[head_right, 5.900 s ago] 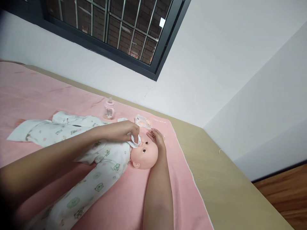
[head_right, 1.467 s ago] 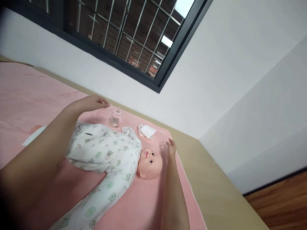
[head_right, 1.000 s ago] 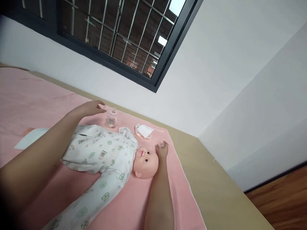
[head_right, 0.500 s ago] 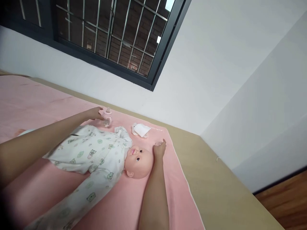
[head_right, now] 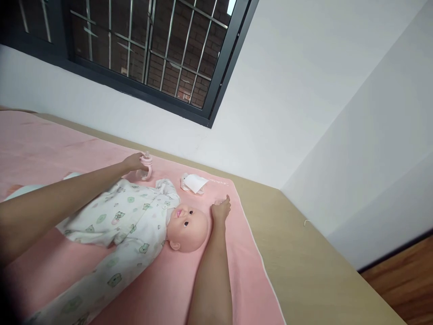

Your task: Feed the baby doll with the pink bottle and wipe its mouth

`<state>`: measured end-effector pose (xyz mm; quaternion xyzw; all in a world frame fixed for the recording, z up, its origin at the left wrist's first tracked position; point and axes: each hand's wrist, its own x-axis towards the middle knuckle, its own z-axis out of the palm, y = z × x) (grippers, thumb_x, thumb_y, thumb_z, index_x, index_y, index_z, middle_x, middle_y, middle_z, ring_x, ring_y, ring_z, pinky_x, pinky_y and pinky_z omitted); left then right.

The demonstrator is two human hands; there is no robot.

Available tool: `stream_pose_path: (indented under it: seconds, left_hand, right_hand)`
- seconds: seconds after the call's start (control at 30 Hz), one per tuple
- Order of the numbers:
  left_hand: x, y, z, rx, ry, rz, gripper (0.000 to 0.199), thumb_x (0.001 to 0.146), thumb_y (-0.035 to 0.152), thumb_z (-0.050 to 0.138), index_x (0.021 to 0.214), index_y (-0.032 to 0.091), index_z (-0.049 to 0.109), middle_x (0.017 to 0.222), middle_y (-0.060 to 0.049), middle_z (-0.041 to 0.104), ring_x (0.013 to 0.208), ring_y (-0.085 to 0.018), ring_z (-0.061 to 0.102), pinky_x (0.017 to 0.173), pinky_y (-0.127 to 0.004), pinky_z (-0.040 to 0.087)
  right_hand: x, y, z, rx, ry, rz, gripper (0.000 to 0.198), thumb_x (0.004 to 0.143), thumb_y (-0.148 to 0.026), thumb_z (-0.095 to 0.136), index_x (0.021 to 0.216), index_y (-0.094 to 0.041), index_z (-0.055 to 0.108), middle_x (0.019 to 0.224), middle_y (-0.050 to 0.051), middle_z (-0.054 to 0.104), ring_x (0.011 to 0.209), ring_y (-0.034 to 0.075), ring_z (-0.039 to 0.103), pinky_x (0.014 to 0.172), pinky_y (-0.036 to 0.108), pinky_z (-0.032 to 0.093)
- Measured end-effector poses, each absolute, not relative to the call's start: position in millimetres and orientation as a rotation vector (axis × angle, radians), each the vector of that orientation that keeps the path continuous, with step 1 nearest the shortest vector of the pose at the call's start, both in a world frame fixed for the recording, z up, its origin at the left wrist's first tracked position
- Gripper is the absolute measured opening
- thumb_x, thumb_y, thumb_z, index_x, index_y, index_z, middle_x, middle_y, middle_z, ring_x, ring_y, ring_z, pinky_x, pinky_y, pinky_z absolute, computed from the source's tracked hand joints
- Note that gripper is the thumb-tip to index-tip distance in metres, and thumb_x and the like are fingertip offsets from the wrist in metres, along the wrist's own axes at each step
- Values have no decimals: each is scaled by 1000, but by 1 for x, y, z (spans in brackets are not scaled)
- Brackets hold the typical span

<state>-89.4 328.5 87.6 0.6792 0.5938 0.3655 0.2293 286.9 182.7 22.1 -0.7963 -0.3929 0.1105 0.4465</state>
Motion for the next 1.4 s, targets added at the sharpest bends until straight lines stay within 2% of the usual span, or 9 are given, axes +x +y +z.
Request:
stream_pose_path:
  seconds: [0.27, 0.4, 0.47, 0.63, 0.83, 1.03, 1.17, 1.27, 1.4]
  left_hand:
    - [-89, 307, 105, 1775, 1540, 1153, 57, 48, 35, 68, 103, 19, 67, 108, -7, 72, 100, -28, 66, 81, -32, 52]
    - [-78, 279, 118, 1800, 1390, 1213, 56, 52, 32, 66, 106, 18, 68, 103, -4, 74, 98, -26, 67, 82, -30, 53]
    - [-71, 263, 123, 1833, 1271, 1284, 61, 54, 29, 64, 113, 17, 66, 110, -6, 73, 103, -27, 66, 87, -32, 52]
    - [-55, 220, 137, 1956, 1016, 1333, 80, 57, 25, 67, 136, 18, 50, 125, -9, 67, 112, -27, 64, 95, -36, 50]
    - [-44, 170, 153, 2115, 903, 1256, 77, 64, 22, 64, 139, 25, 46, 129, -5, 65, 124, -29, 57, 100, -38, 46]
    - [-43, 156, 159, 2094, 794, 1218, 73, 65, 22, 66, 135, 25, 47, 120, -6, 68, 118, -29, 61, 98, -40, 48]
    - [-47, 161, 161, 1974, 656, 1207, 73, 63, 22, 70, 133, 21, 47, 107, -5, 72, 112, -28, 64, 94, -40, 51]
    - [-52, 162, 164, 1875, 612, 1168, 77, 62, 24, 76, 133, 21, 46, 103, -6, 73, 107, -28, 66, 91, -40, 53]
    - [-57, 158, 170, 1799, 620, 1121, 81, 60, 26, 80, 133, 23, 47, 106, -7, 74, 106, -28, 66, 90, -40, 53]
  right_hand:
    - [279, 176, 26, -1990, -865, 229, 88, 62, -17, 62, 146, -12, 36, 135, 23, 51, 130, 41, 47, 108, 53, 37]
    - [275, 175, 48, -1877, -831, 193, 71, 73, -27, 59, 140, -16, 40, 136, 17, 54, 127, 31, 53, 108, 43, 42]
    - [266, 173, 75, -1671, -814, 148, 70, 76, -36, 61, 139, -19, 39, 137, 14, 54, 127, 26, 54, 108, 36, 43]
    - [210, 151, 154, -982, -1109, 305, 79, 71, -42, 74, 137, -24, 35, 129, 12, 60, 114, 20, 63, 105, 37, 46]
    - [141, 115, 180, -812, -1405, 351, 58, 74, -44, 74, 125, -30, 52, 142, 5, 49, 119, 21, 59, 107, 41, 47]
    - [126, 116, 171, -876, -1653, 300, 53, 77, -37, 73, 127, -33, 57, 135, 2, 54, 124, 23, 53, 108, 44, 46]
    - [124, 115, 171, -908, -1706, 267, 57, 78, -37, 73, 131, -33, 53, 138, 3, 53, 121, 23, 55, 108, 45, 46]
    - [127, 109, 173, -886, -1819, 390, 59, 86, -37, 63, 141, -36, 42, 149, 3, 43, 125, 23, 54, 110, 47, 44]
    - [135, 105, 176, -875, -1943, 539, 88, 80, -36, 71, 152, -41, 21, 155, 5, 35, 122, 25, 56, 103, 51, 50]
